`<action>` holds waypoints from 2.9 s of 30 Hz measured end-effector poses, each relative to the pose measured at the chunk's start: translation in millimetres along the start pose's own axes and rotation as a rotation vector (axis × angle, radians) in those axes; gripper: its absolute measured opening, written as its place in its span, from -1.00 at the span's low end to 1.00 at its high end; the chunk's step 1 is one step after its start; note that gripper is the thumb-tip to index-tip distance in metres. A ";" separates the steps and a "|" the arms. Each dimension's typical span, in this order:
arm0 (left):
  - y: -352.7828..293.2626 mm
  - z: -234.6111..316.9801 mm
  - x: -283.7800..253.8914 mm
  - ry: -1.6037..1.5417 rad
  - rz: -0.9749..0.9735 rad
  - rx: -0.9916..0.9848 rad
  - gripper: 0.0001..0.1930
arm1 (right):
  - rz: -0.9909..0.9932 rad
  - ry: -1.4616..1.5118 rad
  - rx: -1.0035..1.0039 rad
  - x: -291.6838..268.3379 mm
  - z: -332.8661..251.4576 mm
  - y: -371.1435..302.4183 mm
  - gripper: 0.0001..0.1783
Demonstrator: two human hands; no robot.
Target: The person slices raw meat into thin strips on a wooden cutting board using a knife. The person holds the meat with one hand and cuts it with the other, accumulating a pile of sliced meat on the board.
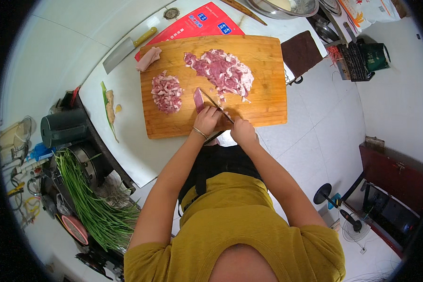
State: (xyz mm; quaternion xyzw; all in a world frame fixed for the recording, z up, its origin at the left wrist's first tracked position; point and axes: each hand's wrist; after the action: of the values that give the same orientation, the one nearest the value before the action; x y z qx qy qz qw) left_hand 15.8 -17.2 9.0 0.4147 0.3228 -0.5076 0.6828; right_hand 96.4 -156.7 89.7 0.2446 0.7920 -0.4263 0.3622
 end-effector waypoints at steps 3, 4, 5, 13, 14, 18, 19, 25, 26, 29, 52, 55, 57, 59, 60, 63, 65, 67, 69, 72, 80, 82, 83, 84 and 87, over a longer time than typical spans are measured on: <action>1.8 -0.9 6.8 -0.005 0.081 0.029 -0.85 | -0.011 -0.025 -0.022 7.7 2.9 9.0 -0.86; 2.1 -2.0 8.5 0.000 0.087 0.044 -0.85 | -0.013 -0.040 -0.033 11.9 4.2 13.7 -0.85; 2.2 -3.4 10.6 0.005 0.094 0.059 -0.85 | -0.042 -0.052 -0.038 15.7 3.9 19.3 -0.84; -3.2 -10.2 20.5 0.022 0.026 -0.002 -0.79 | -0.101 0.000 -0.035 19.3 7.9 23.1 -0.79; -1.0 -8.4 16.8 0.009 0.068 -0.031 -0.82 | -0.062 0.042 -0.049 19.6 14.5 16.3 -0.80; -5.0 -3.9 14.5 -0.020 0.123 -0.034 -0.86 | -0.093 -0.026 -0.090 19.7 13.3 22.2 -0.80; -4.0 -3.1 11.6 -0.029 0.130 -0.032 -0.86 | -0.099 -0.048 -0.106 23.2 9.8 35.2 -0.80; -0.9 5.9 -4.0 -0.117 0.121 -0.185 -0.82 | 0.042 0.087 -0.116 4.4 -15.7 65.7 -0.79; -1.3 6.8 -6.0 -0.167 0.132 -0.232 -0.82 | 0.042 0.109 -0.110 -2.2 -14.7 63.9 -0.79; -7.2 8.5 -11.3 -0.138 0.098 -0.293 -0.84 | 0.028 0.034 -0.178 -7.8 -4.8 37.9 -0.80; -1.1 10.7 -1.6 0.049 0.170 -0.239 -0.89 | -0.045 0.015 -0.049 -2.3 -9.0 3.9 -0.82; -3.1 7.6 3.4 0.034 0.169 -0.209 -0.86 | -0.001 -0.012 -0.091 17.1 -0.4 12.6 -0.83; -4.2 2.3 7.4 -0.005 0.130 -0.195 -0.79 | 0.003 -0.029 -0.111 21.8 0.0 18.3 -0.85; -3.7 1.4 9.8 -0.024 0.102 -0.193 -0.80 | -0.032 -0.036 -0.112 18.7 -4.4 24.4 -0.86; -2.2 0.3 10.0 -0.033 0.090 -0.190 -0.80 | -0.024 -0.025 -0.110 18.7 -6.6 27.4 -0.85; -8.9 -4.0 30.2 -0.054 0.174 -0.100 -0.80 | -0.028 -0.012 -0.108 18.5 -18.5 36.2 -0.84; -11.2 -5.9 30.3 -0.050 0.172 -0.124 -0.80 | -0.068 -0.028 -0.093 12.9 -30.1 44.6 -0.83; -3.2 -0.5 14.9 -0.038 0.205 -0.206 -0.83 | -0.114 0.005 -0.071 11.2 -28.6 45.8 -0.82; 12.3 11.7 -4.1 -0.025 0.280 -0.348 -0.89 | -0.129 0.013 -0.056 10.6 -22.9 43.8 -0.82; 11.6 1.9 3.8 0.021 0.244 -0.327 -0.88 | -0.121 -0.021 -0.042 13.8 -13.1 40.1 -0.81; 8.9 1.9 -1.2 0.029 0.207 -0.183 -0.84 | -0.100 -0.034 -0.037 14.8 -7.4 36.2 -0.80; 8.7 3.2 1.2 0.011 0.231 -0.183 -0.82 | -0.121 -0.031 -0.056 15.3 -8.8 38.9 -0.80; 8.4 2.8 4.9 0.015 0.240 -0.195 -0.82 | -0.131 -0.029 -0.065 15.4 -9.2 39.6 -0.80; 9.0 1.5 7.9 0.020 0.252 -0.206 -0.81 | -0.139 -0.033 -0.058 12.4 -10.0 38.3 -0.81; 6.5 1.2 13.0 0.035 0.227 -0.244 -0.81 | -0.143 -0.027 -0.031 -0.1 -9.0 24.3 -0.80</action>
State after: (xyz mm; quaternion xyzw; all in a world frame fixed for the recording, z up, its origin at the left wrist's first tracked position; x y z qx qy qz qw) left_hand 25.6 -22.9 -0.1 0.3711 0.3447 -0.3769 0.7755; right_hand 110.1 -136.4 81.0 0.1761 0.8091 -0.4418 0.3451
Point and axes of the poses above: each hand's wrist, its own y-axis towards the middle knuckle, its own x-axis out of the palm, z = x × y, and after that the axes turned 1 degree about -x, right-handed
